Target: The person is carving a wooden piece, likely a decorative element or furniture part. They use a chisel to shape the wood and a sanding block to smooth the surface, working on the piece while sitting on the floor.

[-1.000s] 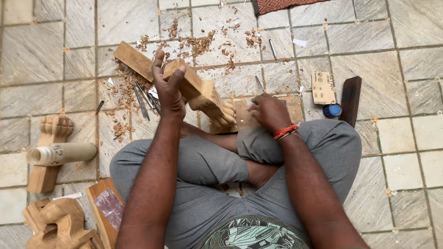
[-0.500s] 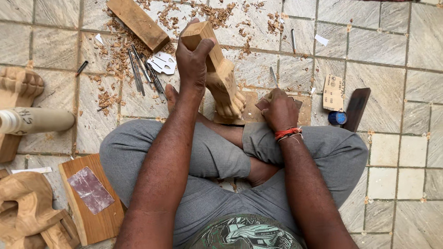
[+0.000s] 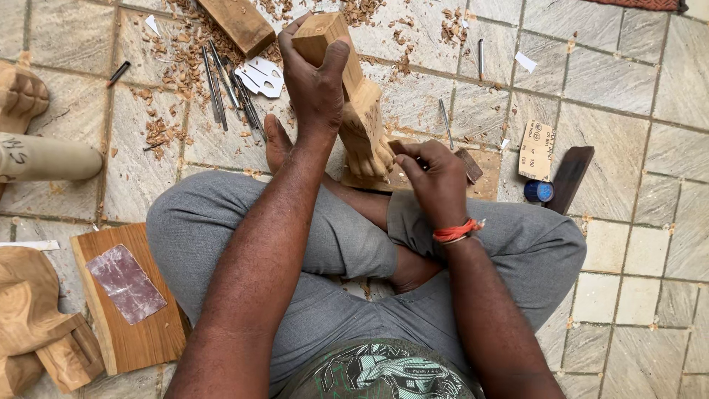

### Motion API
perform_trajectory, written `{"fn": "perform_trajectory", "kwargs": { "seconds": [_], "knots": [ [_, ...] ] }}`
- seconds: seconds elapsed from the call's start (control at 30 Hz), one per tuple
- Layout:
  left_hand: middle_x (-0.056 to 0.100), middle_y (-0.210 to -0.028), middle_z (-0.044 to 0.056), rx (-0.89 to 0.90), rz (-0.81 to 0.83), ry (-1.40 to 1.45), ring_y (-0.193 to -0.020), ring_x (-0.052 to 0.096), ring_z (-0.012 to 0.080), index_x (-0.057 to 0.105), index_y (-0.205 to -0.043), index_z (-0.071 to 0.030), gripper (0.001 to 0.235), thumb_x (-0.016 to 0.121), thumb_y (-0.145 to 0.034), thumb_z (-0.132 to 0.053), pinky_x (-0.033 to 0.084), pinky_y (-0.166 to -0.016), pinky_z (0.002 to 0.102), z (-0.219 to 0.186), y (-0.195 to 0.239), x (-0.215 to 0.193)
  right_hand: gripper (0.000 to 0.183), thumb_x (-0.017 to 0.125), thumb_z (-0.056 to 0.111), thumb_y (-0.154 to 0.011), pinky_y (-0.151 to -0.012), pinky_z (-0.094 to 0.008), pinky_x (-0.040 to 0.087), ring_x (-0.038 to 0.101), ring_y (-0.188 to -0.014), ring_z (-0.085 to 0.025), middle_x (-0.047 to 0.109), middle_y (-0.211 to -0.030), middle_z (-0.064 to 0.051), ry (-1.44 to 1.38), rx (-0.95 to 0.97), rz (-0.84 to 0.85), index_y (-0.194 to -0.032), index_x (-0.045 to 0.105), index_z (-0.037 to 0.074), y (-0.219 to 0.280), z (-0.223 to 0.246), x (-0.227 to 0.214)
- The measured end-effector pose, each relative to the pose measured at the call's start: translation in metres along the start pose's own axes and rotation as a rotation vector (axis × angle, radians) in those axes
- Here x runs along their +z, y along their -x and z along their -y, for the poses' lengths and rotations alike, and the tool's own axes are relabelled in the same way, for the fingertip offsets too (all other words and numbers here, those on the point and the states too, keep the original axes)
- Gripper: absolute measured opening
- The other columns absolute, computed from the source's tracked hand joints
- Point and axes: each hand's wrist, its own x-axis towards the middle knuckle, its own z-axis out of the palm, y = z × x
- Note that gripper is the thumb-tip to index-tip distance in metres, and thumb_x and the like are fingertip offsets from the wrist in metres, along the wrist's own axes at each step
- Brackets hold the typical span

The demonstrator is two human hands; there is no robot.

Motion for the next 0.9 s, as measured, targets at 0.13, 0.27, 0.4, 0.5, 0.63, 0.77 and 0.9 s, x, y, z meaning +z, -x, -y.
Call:
{"fn": "perform_trajectory", "kwargs": {
  "seconds": [0.13, 0.27, 0.4, 0.5, 0.63, 0.77, 0.9],
  "knots": [
    [0.062, -0.118, 0.017, -0.006, -0.065, -0.056, -0.104, 0.075, 0.0222, 0.037, -0.144, -0.01, 0.076, 0.073, -0.094, -0.054, 0.071, -0.086, 0.033, 0.003, -0.002, -0.002, 0.024, 0.077, 0.007, -0.089, -0.064, -0.036, 0.053, 0.064, -0.074, -0.021, 0.071, -0.093, -0.005, 0.361, -0.381, -0.018, -0.113, 0.079, 0.01, 0.022, 0.036, 0.011],
    [0.065, -0.114, 0.017, -0.007, -0.119, -0.08, -0.1, 0.076, 0.0218, 0.04, -0.139, -0.006, 0.072, 0.075, -0.095, -0.05, 0.069, -0.082, 0.032, 0.002, -0.007, -0.003, 0.026, 0.073, 0.004, -0.093, -0.073, -0.039, 0.055, 0.066, -0.086, -0.026, 0.067, -0.098, -0.007, 0.428, -0.477, -0.015, -0.12, 0.074, 0.007, 0.034, 0.05, 0.01],
    [0.065, -0.111, 0.017, -0.081, -0.143, -0.182, -0.091, 0.077, 0.0199, 0.042, -0.135, -0.002, 0.071, 0.074, -0.092, -0.048, 0.068, -0.069, 0.031, 0.009, -0.012, 0.006, 0.031, 0.071, 0.003, -0.096, -0.076, -0.039, 0.055, 0.066, -0.092, -0.026, 0.068, -0.11, -0.01, 0.396, -0.47, -0.013, -0.126, 0.071, 0.006, 0.032, 0.047, 0.021],
    [0.067, -0.108, 0.017, -0.058, -0.169, -0.209, -0.084, 0.078, 0.0193, 0.038, -0.138, -0.001, 0.074, 0.073, -0.092, -0.047, 0.067, -0.068, 0.031, 0.01, -0.009, 0.007, 0.031, 0.071, 0.003, -0.097, -0.079, -0.039, 0.056, 0.066, -0.096, -0.026, 0.066, -0.114, -0.011, 0.423, -0.462, -0.02, -0.128, 0.07, 0.007, 0.034, 0.048, 0.019],
    [0.067, -0.108, 0.018, -0.023, -0.209, -0.191, -0.086, 0.077, 0.0209, 0.04, -0.138, 0.001, 0.071, 0.074, -0.094, -0.044, 0.069, -0.069, 0.032, 0.001, -0.023, 0.007, 0.034, 0.072, 0.005, -0.094, -0.075, -0.041, 0.054, 0.066, -0.095, -0.029, 0.066, -0.112, -0.012, 0.503, -0.481, -0.014, -0.128, 0.07, 0.007, 0.021, 0.057, 0.021],
    [0.069, -0.106, 0.018, -0.065, -0.193, -0.209, -0.084, 0.078, 0.0208, 0.043, -0.135, 0.001, 0.069, 0.072, -0.095, -0.047, 0.069, -0.072, 0.033, 0.011, 0.0, 0.008, 0.032, 0.072, 0.006, -0.098, -0.077, -0.041, 0.055, 0.065, -0.096, -0.029, 0.065, -0.118, -0.014, 0.449, -0.457, 0.01, -0.13, 0.067, 0.006, 0.043, 0.047, 0.015],
    [0.067, -0.102, 0.018, -0.096, -0.196, -0.196, -0.079, 0.076, 0.0211, 0.043, -0.132, 0.002, 0.071, 0.069, -0.09, -0.049, 0.067, -0.066, 0.035, 0.006, -0.022, 0.008, 0.032, 0.071, 0.005, -0.098, -0.077, -0.04, 0.054, 0.065, -0.096, -0.029, 0.064, -0.113, -0.013, 0.403, -0.437, 0.0, -0.13, 0.068, 0.008, 0.025, 0.054, 0.02]
  ]
}}
